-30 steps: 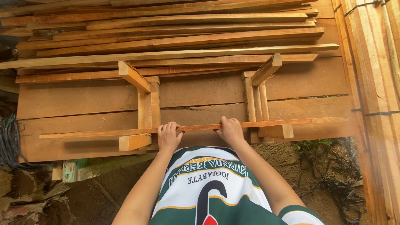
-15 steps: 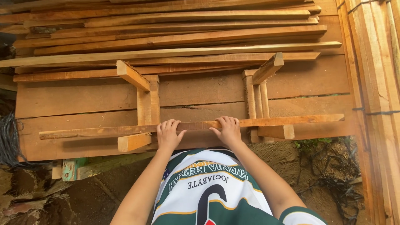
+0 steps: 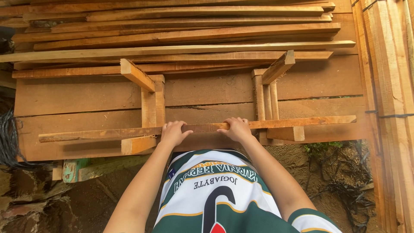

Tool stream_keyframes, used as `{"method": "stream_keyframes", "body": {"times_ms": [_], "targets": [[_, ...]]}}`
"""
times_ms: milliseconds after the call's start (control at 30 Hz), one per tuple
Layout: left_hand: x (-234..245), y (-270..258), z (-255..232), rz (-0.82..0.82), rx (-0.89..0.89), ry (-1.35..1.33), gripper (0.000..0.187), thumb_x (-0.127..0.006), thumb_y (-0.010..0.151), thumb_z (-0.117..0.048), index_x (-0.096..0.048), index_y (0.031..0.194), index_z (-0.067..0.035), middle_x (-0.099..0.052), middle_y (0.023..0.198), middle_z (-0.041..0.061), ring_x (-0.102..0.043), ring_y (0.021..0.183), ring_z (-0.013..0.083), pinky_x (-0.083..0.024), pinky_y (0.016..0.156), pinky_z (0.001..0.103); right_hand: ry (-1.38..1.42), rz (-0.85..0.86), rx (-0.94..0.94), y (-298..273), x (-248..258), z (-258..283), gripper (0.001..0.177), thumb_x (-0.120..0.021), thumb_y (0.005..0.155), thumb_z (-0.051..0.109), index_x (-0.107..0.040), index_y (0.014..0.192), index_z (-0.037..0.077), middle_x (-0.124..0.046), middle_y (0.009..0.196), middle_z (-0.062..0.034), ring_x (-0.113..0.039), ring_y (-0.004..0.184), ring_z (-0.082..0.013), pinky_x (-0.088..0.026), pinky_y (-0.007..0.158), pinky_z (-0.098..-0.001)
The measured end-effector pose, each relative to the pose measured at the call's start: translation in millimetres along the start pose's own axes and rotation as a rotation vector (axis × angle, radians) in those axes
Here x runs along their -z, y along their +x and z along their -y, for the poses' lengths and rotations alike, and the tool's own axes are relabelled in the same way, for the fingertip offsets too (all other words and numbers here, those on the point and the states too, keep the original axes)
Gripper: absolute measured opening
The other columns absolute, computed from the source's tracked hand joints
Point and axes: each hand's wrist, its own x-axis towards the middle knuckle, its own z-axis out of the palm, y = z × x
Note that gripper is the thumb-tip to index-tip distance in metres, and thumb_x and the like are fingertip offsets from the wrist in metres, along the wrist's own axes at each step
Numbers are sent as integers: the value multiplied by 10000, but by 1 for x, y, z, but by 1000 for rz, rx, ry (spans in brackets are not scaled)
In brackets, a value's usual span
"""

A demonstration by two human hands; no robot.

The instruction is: Bundling and organizing thin wood slats using plastic ties.

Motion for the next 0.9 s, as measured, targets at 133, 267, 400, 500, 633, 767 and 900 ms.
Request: {"method": "stream_keyframes", "body": {"times_ms": [133, 267, 400, 500, 633, 767, 900], "targets": [[2, -5, 1, 12, -31, 0, 503, -602, 944, -599, -602, 1350, -301, -647, 1320, -38, -537, 1319, 205, -272, 1170, 414, -15, 76, 5, 10, 5, -4, 577, -634, 860, 689, -699, 1252, 270, -724, 1224, 20, -619, 1229, -208, -361, 1095, -416], [-4, -3, 4, 1, -40, -7, 488, -590, 954, -597, -594, 1346, -305, -649, 1322, -44, -526, 1329, 196, -259, 1175, 416, 6, 119, -7, 7, 11, -2, 632, -627, 839, 735, -721, 1228, 245, -752, 1187, -2, -649, 1196, -224, -389, 1040, -382], [-7, 0, 5, -4, -36, -3, 485, -598, 949, -604, -597, 1333, -308, -652, 1322, -46, -528, 1329, 196, -264, 1172, 425, 2, 112, -4, 7, 10, -3, 629, -630, 833, 737, -725, 1216, 246, -763, 1172, -11, -655, 1189, -230, -386, 1028, -377], [-4, -4, -3, -36, -64, 89, 478, -573, 971, -583, -598, 1344, -285, -656, 1302, -32, -557, 1300, 200, -294, 1158, 438, -33, 106, 11, 3, 18, 1, 621, -616, 855, 725, -713, 1238, 246, -757, 1197, -16, -656, 1197, -229, -402, 1009, -379], [1, -8, -4, -17, -80, 105, 477, -563, 977, -580, -600, 1340, -273, -667, 1292, -10, -577, 1289, 224, -316, 1159, 459, -28, 143, 11, 1, 21, 3, 646, -599, 867, 738, -716, 1246, 228, -758, 1202, -26, -663, 1196, -233, -412, 996, -374], [1, 1, -2, 15, -59, 92, 479, -576, 956, -596, -614, 1316, -281, -678, 1263, -19, -589, 1278, 229, -331, 1154, 476, -52, 170, 4, 9, 21, 1, 637, -603, 845, 735, -717, 1236, 246, -759, 1190, -50, -666, 1203, -258, -438, 999, -390], [-6, -4, 1, -153, -98, 49, 454, -739, 847, -535, -599, 1177, -256, -672, 1130, -43, -624, 1196, 206, -342, 1136, 444, -188, -55, 151, 5, 19, 1, 491, -732, 789, 644, -704, 1051, 231, -748, 1076, 16, -651, 1164, -198, -415, 1066, -408]]}}
